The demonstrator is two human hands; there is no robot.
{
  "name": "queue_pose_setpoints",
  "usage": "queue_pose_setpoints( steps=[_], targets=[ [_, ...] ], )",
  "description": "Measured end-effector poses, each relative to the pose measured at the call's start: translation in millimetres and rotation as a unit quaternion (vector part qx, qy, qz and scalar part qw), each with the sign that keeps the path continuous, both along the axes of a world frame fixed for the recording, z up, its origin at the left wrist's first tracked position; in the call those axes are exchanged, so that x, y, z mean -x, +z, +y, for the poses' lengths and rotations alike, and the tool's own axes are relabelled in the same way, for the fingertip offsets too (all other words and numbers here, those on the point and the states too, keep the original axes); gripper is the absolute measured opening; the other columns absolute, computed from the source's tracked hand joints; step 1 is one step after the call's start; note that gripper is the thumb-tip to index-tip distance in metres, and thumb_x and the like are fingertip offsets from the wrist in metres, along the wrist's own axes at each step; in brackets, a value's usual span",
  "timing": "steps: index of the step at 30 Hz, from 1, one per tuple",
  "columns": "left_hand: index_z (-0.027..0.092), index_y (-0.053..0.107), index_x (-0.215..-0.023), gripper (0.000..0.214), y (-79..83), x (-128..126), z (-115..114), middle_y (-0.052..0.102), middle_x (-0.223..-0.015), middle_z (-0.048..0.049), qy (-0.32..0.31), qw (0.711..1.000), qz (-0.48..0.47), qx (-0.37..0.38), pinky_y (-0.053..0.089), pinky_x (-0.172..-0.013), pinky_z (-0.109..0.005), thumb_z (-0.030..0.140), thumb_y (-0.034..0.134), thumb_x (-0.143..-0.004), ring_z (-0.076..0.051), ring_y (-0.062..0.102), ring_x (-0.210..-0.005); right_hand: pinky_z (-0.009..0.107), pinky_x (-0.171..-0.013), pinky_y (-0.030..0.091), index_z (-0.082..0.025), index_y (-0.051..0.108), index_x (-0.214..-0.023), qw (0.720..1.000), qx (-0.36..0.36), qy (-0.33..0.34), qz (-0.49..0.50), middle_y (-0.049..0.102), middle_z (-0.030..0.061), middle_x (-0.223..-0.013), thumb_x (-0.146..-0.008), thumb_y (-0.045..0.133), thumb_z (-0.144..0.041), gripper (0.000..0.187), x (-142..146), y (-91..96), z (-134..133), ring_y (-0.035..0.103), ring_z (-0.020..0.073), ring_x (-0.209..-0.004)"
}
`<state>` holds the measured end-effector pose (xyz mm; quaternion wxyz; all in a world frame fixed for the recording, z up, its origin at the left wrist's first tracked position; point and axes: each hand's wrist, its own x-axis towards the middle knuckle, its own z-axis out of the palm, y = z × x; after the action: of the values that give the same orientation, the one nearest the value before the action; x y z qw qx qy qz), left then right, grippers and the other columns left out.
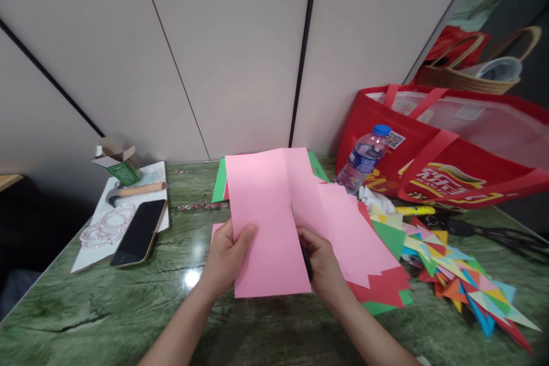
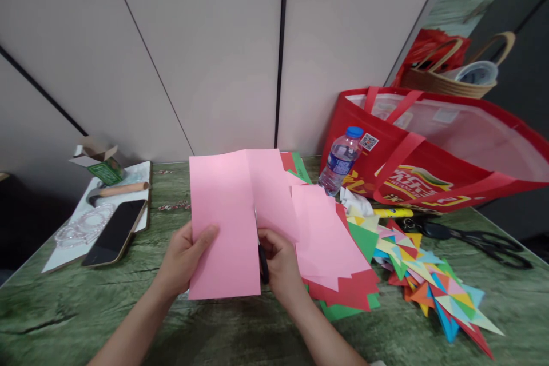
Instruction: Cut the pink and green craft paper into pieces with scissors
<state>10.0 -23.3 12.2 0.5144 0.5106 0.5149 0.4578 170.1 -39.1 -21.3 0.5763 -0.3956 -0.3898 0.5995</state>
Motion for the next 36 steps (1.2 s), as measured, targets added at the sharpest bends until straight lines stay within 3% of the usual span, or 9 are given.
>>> queue_pose_setpoints(
  steps=[7, 10, 16, 22, 36],
  targets=[
    [0.019, 0.06, -0.092, 0.026, 1.0, 2.6, 2.0, 0.064, -0.077, -0.0013, -0.026, 0.994, -0.105, 0.018, 0.048, -0.058, -0.024, 0.034, 0.066, -0.071, -0.014, 0.058, -0.067, 0.027, -0.058, 0.05, -0.02, 0.067, -0.07, 1.0, 0.012, 0.003, -0.004, 0.071, -0.0007, -0.069, -0.053, 0.075, -0.019, 0.018, -1.1, 3.7, -0.8, 0.063, 0.0178, -0.063],
    [0.019, 0.061, -0.09, 0.027, 2.9, 4.8, 4.9, 0.065, -0.077, -0.0014, -0.004, 0.99, -0.142, 0.014, 0.049, -0.059, -0.025, 0.034, 0.068, -0.069, -0.014, 0.058, -0.066, 0.026, -0.059, 0.049, -0.02, 0.065, -0.068, 1.0, 0.004, 0.024, -0.011, 0.07, -0.0016, -0.068, -0.051, 0.076, -0.017, 0.02, 0.0, 3.4, -1.5, 0.063, 0.0173, -0.064],
    [0.015, 0.058, -0.073, 0.028, 0.3, 8.0, 6.7, 0.059, -0.06, 0.0012, 0.06, 0.996, -0.047, 0.036, 0.039, -0.042, -0.02, 0.041, 0.066, -0.067, -0.01, 0.05, -0.048, 0.026, -0.06, 0.048, -0.02, 0.065, -0.074, 0.998, -0.015, 0.048, -0.041, 0.07, -0.0004, -0.074, -0.057, 0.072, -0.019, 0.018, 3.4, 2.9, -3.6, 0.063, 0.0176, -0.068],
    [0.015, 0.057, -0.065, 0.027, 7.1, 6.0, 4.2, 0.054, -0.056, 0.0034, 0.03, 0.999, 0.002, 0.03, 0.035, -0.041, -0.018, 0.04, 0.065, -0.067, -0.009, 0.044, -0.046, 0.027, -0.061, 0.049, -0.021, 0.064, -0.081, 0.999, -0.032, 0.04, -0.01, 0.07, 0.0024, -0.084, -0.059, 0.071, -0.018, 0.023, 5.3, 3.5, -3.9, 0.064, 0.0207, -0.077],
    [0.015, 0.052, -0.061, 0.028, 6.8, 7.2, 4.6, 0.046, -0.059, 0.0038, 0.026, 0.991, 0.125, -0.037, 0.031, -0.043, -0.018, 0.04, 0.057, -0.072, -0.009, 0.038, -0.051, 0.026, -0.059, 0.048, -0.021, 0.065, -0.081, 0.999, -0.014, 0.037, 0.0, 0.069, 0.0016, -0.079, -0.058, 0.071, -0.016, 0.025, 3.4, 5.1, -3.6, 0.063, 0.0201, -0.077]
  ],
)
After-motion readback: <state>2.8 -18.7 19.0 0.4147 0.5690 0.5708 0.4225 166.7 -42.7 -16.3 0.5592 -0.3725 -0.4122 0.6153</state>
